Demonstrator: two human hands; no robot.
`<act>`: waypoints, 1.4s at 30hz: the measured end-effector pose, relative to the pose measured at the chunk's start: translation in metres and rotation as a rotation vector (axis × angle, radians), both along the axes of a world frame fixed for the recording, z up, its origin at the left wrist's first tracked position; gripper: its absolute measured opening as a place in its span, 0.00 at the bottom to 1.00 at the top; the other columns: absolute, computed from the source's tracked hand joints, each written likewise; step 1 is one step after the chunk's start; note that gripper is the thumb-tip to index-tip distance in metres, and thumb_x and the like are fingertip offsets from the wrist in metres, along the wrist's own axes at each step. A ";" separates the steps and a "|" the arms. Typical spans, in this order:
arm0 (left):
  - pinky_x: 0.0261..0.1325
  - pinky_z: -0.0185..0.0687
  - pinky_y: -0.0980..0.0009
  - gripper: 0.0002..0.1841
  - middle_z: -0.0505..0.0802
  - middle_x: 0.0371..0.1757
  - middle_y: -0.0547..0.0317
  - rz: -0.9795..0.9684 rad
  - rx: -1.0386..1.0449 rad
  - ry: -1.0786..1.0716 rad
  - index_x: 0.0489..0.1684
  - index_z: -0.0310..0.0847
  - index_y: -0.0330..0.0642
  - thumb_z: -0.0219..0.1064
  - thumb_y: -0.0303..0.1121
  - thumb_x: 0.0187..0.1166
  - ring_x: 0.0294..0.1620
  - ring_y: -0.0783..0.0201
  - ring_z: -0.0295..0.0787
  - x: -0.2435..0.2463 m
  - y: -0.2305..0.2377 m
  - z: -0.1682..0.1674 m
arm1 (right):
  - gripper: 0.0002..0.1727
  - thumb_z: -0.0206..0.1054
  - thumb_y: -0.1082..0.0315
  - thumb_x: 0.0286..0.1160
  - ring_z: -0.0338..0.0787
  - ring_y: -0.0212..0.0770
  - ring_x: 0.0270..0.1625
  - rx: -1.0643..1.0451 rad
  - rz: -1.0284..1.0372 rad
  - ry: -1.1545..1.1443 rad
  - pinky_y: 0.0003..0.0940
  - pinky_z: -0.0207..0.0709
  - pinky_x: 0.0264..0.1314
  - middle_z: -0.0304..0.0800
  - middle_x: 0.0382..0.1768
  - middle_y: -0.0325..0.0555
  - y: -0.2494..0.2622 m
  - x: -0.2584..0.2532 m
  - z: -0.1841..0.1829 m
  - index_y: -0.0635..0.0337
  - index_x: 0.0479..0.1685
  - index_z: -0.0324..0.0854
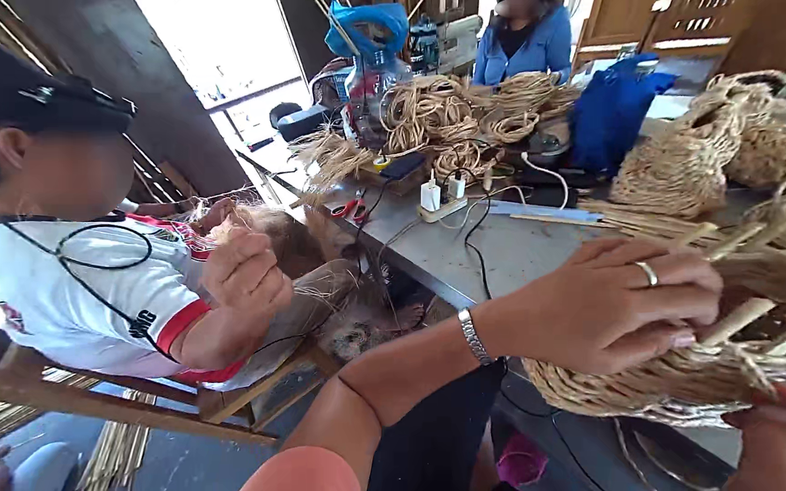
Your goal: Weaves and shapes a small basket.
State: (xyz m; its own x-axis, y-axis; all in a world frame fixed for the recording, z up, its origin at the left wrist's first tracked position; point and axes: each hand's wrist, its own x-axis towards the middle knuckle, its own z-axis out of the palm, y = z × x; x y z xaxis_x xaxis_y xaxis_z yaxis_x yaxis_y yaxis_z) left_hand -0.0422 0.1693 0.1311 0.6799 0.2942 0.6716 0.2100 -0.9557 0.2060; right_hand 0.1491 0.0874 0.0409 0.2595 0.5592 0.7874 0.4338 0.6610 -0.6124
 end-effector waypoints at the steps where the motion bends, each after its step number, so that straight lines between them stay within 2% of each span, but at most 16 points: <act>1: 0.82 0.63 0.51 0.09 0.92 0.57 0.52 -0.045 -0.045 -0.062 0.40 0.90 0.36 0.63 0.28 0.78 0.73 0.53 0.78 0.003 0.002 -0.006 | 0.07 0.56 0.80 0.79 0.84 0.16 0.43 -0.001 0.000 0.010 0.15 0.81 0.47 0.85 0.44 0.40 0.001 -0.001 0.000 0.79 0.46 0.74; 4: 0.83 0.62 0.51 0.10 0.92 0.56 0.44 -0.133 -0.131 -0.205 0.37 0.89 0.30 0.61 0.26 0.75 0.77 0.47 0.76 0.010 0.004 -0.016 | 0.08 0.56 0.80 0.78 0.83 0.17 0.42 -0.008 -0.015 0.013 0.15 0.80 0.47 0.84 0.43 0.42 0.001 -0.003 0.001 0.81 0.46 0.73; 8: 0.82 0.63 0.50 0.12 0.91 0.56 0.43 -0.142 -0.154 -0.276 0.34 0.89 0.29 0.59 0.27 0.75 0.77 0.46 0.76 0.014 0.003 -0.021 | 0.10 0.56 0.79 0.78 0.82 0.18 0.42 -0.036 -0.041 -0.005 0.14 0.78 0.46 0.84 0.44 0.47 -0.001 -0.001 0.001 0.83 0.47 0.74; 15: 0.77 0.67 0.49 0.15 0.92 0.50 0.45 0.050 -0.045 -0.479 0.30 0.88 0.32 0.55 0.30 0.69 0.72 0.45 0.79 0.038 -0.003 -0.039 | 0.10 0.56 0.78 0.76 0.82 0.18 0.43 -0.059 -0.021 -0.023 0.14 0.77 0.46 0.84 0.43 0.47 -0.002 0.002 0.001 0.83 0.46 0.74; 23: 0.77 0.67 0.50 0.13 0.91 0.51 0.47 0.068 -0.030 -0.533 0.28 0.86 0.36 0.54 0.30 0.71 0.72 0.47 0.78 0.042 -0.005 -0.043 | 0.09 0.57 0.77 0.77 0.83 0.18 0.47 -0.066 -0.018 -0.039 0.15 0.78 0.50 0.85 0.47 0.45 -0.005 0.003 0.002 0.78 0.47 0.74; 28: 0.77 0.65 0.50 0.13 0.91 0.51 0.47 0.049 -0.074 -0.537 0.26 0.86 0.35 0.55 0.29 0.71 0.73 0.48 0.78 0.042 -0.005 -0.041 | 0.10 0.58 0.78 0.74 0.83 0.25 0.55 -0.039 -0.015 -0.053 0.17 0.80 0.55 0.82 0.51 0.49 -0.005 0.002 0.002 0.77 0.47 0.78; 32: 0.77 0.65 0.50 0.13 0.91 0.50 0.47 0.048 -0.078 -0.540 0.25 0.85 0.35 0.54 0.29 0.70 0.72 0.48 0.78 0.042 -0.004 -0.040 | 0.15 0.56 0.77 0.77 0.83 0.22 0.55 -0.029 -0.056 -0.094 0.17 0.78 0.58 0.83 0.52 0.52 -0.007 -0.003 0.005 0.83 0.55 0.70; 36: 0.74 0.66 0.49 0.13 0.91 0.49 0.47 0.063 -0.079 -0.532 0.25 0.85 0.35 0.55 0.29 0.70 0.71 0.47 0.78 0.042 -0.005 -0.039 | 0.20 0.56 0.72 0.80 0.83 0.38 0.59 0.016 -0.090 -0.215 0.25 0.76 0.61 0.84 0.55 0.67 -0.007 -0.006 0.008 0.81 0.63 0.75; 38: 0.75 0.66 0.49 0.13 0.91 0.50 0.47 0.067 -0.083 -0.535 0.26 0.86 0.35 0.55 0.29 0.70 0.71 0.47 0.78 0.042 -0.006 -0.040 | 0.21 0.57 0.70 0.82 0.83 0.39 0.58 0.005 -0.113 -0.249 0.23 0.76 0.60 0.83 0.55 0.68 -0.008 -0.010 0.012 0.79 0.66 0.77; 41: 0.75 0.66 0.49 0.13 0.91 0.49 0.47 0.064 -0.075 -0.542 0.25 0.86 0.36 0.55 0.29 0.70 0.71 0.48 0.79 0.044 -0.004 -0.040 | 0.23 0.59 0.64 0.87 0.84 0.40 0.56 -0.028 -0.151 -0.285 0.23 0.75 0.62 0.86 0.54 0.69 -0.009 -0.017 0.022 0.78 0.67 0.80; 42: 0.75 0.66 0.49 0.13 0.91 0.49 0.47 0.062 -0.073 -0.544 0.25 0.86 0.36 0.55 0.29 0.71 0.71 0.47 0.79 0.044 -0.005 -0.040 | 0.22 0.58 0.64 0.89 0.84 0.41 0.53 -0.044 -0.170 -0.308 0.23 0.76 0.59 0.87 0.51 0.68 -0.009 -0.017 0.027 0.77 0.66 0.82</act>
State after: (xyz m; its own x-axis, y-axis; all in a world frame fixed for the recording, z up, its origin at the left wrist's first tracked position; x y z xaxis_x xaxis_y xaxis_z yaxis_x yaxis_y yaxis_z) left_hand 0.0019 0.1647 0.0908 0.2199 0.3821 0.8976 0.1103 -0.9239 0.3663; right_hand 0.1320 0.0787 0.0674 0.1059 0.5636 0.8192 0.7039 0.5394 -0.4621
